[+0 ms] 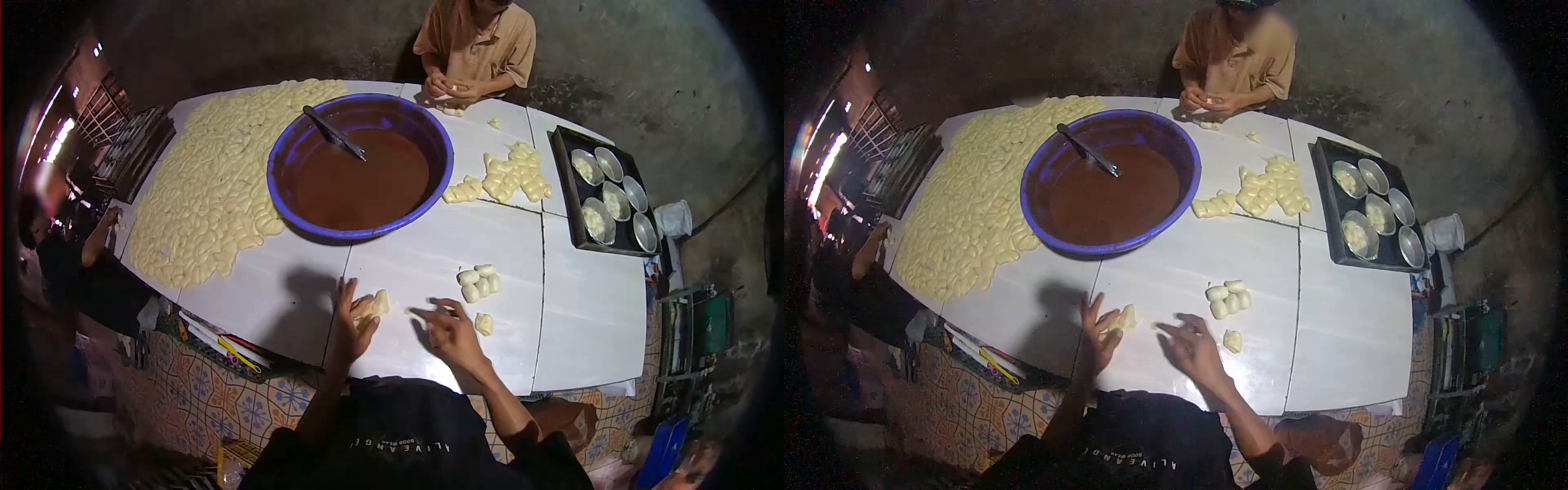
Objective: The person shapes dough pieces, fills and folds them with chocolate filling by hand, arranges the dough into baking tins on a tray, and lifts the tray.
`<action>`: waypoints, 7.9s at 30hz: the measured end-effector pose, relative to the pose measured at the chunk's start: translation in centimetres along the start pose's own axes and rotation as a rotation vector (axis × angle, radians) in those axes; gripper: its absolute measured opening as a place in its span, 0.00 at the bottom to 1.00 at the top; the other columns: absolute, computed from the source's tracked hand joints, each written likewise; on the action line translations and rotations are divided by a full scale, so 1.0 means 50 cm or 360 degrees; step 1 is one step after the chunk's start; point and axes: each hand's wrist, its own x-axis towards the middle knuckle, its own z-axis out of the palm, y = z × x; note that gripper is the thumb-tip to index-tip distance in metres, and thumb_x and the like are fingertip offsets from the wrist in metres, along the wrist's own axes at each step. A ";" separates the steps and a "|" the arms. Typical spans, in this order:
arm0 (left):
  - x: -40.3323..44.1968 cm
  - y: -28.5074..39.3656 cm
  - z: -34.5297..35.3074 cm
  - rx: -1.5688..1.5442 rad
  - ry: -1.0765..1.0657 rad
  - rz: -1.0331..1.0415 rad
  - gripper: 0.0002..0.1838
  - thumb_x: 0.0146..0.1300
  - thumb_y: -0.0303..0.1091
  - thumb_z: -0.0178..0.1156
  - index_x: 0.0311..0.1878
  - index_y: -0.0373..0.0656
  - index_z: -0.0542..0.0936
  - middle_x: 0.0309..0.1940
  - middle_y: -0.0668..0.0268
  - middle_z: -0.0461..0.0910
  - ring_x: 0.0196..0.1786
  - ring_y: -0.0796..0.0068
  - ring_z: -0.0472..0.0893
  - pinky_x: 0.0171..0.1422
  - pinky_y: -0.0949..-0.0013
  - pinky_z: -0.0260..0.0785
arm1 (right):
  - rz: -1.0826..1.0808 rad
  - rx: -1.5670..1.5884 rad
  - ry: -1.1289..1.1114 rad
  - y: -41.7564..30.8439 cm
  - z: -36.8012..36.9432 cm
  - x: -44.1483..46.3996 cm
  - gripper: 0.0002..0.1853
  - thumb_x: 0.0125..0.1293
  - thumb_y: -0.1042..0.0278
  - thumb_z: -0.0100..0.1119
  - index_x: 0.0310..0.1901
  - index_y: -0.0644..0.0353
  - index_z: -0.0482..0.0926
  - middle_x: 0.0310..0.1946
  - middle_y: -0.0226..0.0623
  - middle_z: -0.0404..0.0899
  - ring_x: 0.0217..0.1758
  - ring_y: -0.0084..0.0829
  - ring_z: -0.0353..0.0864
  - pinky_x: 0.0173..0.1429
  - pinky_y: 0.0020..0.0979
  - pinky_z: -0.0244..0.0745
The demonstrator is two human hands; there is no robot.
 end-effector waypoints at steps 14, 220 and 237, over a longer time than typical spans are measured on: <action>-0.011 -0.046 0.001 0.1301 0.0193 0.0223 0.12 0.56 0.20 0.58 0.44 0.40 0.77 0.55 0.58 0.77 0.64 0.53 0.70 0.66 0.53 0.61 | 0.0288 0.0775 0.0361 0.027 -0.042 -0.010 0.09 0.51 0.77 0.62 0.37 0.64 0.77 0.33 0.31 0.74 0.40 0.24 0.74 0.45 0.25 0.70; 0.056 0.134 0.253 -0.0147 0.0140 -0.0327 0.15 0.59 0.32 0.67 0.46 0.33 0.82 0.36 0.65 0.83 0.39 0.84 0.79 0.44 0.78 0.72 | -0.0320 0.0298 0.0537 -0.020 -0.073 0.061 0.12 0.69 0.66 0.57 0.45 0.66 0.82 0.32 0.31 0.71 0.32 0.20 0.69 0.33 0.20 0.64; 0.351 0.123 0.100 -0.0944 -0.0018 -0.0467 0.38 0.69 0.63 0.42 0.60 0.30 0.69 0.47 0.55 0.81 0.50 0.64 0.80 0.61 0.61 0.67 | 0.0203 0.1365 -0.0185 0.008 -0.041 0.147 0.61 0.48 0.18 0.51 0.76 0.42 0.35 0.73 0.36 0.44 0.67 0.35 0.57 0.60 0.47 0.66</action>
